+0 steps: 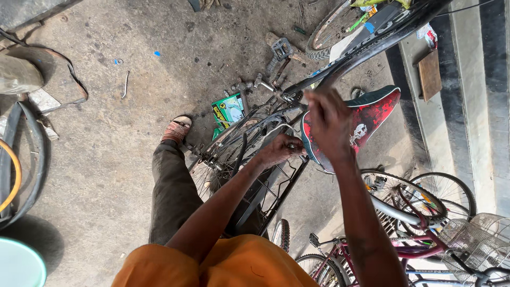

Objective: The person repairs the rear of a bicycle, using a screwdriver to tighten fasteners on the rear rack and mudguard while another person steadies the bike. The person works around the rack, repositioning and driving screws at several points along it.

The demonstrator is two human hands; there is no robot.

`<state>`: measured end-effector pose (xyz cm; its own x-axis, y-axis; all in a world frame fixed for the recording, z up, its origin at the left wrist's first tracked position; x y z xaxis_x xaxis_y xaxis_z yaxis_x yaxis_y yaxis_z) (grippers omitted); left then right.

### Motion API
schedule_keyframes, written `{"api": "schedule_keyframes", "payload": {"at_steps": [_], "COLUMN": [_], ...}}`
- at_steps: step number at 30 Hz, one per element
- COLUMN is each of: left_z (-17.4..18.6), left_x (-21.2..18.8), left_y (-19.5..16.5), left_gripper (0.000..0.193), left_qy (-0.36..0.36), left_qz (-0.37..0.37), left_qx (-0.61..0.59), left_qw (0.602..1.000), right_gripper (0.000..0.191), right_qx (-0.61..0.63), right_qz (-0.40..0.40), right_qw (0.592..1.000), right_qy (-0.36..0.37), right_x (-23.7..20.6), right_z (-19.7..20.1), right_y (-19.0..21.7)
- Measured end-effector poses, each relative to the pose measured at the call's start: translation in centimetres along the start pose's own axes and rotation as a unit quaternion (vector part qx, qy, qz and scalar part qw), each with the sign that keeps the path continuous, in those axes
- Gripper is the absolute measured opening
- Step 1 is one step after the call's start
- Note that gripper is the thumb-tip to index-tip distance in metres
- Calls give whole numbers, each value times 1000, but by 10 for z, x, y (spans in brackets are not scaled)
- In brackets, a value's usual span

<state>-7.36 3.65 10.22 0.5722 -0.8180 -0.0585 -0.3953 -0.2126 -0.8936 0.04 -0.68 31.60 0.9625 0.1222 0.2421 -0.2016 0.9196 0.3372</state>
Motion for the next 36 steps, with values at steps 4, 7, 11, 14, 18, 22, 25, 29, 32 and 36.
{"api": "schedule_keyframes", "payload": {"at_steps": [4,7,11,14,18,22,25,29,32,36], "left_z": [9,12,10,8,5,-1,-1,0,1,-1], "left_x": [1,-3,-8,-8,-9,-7,-11,-13,-14,-23], "left_y": [-13,-28,-36,-37,-43,-33,-43,-45,-42,-45], "left_gripper": [17,16,15,20,24,26,33,24,19,23], "left_qy": [21,37,51,68,62,99,82,88,84,51], "left_qz": [13,-18,-26,-43,-170,-105,-160,-144,-81,-114], "left_qx": [40,57,84,110,222,155,190,230,155,270], "left_qw": [999,998,995,991,958,977,965,958,981,955], "right_gripper": [8,15,21,21,19,20,19,19,17,14], "right_qx": [217,455,540,540,523,483,492,507,526,611], "right_qz": [-286,-542,-572,-569,-567,-537,-537,-544,-553,-524], "right_qw": [931,689,571,560,560,613,614,600,567,418], "right_qy": [-65,-157,-234,-266,-303,-321,-306,-293,-310,-421], "right_x": [-125,-199,-220,-224,-236,-238,-240,-240,-239,-242], "right_z": [6,-38,-74,-91,-104,-109,-114,-117,-117,-114], "right_y": [35,23,-1,-15,-25,-33,-33,-30,-26,-12]}}
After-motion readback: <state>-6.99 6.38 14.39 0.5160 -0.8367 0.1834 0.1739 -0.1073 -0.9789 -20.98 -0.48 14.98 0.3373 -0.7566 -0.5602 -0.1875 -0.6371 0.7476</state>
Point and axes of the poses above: each hand's wrist, its own x-axis towards the middle knuckle, its own z-axis out of the back of the hand, y = z × x, the point moved 6 cm from there along x, towards the middle knuckle, and after that the axes turned 6 degrees about -x, right-handed, at the moved point
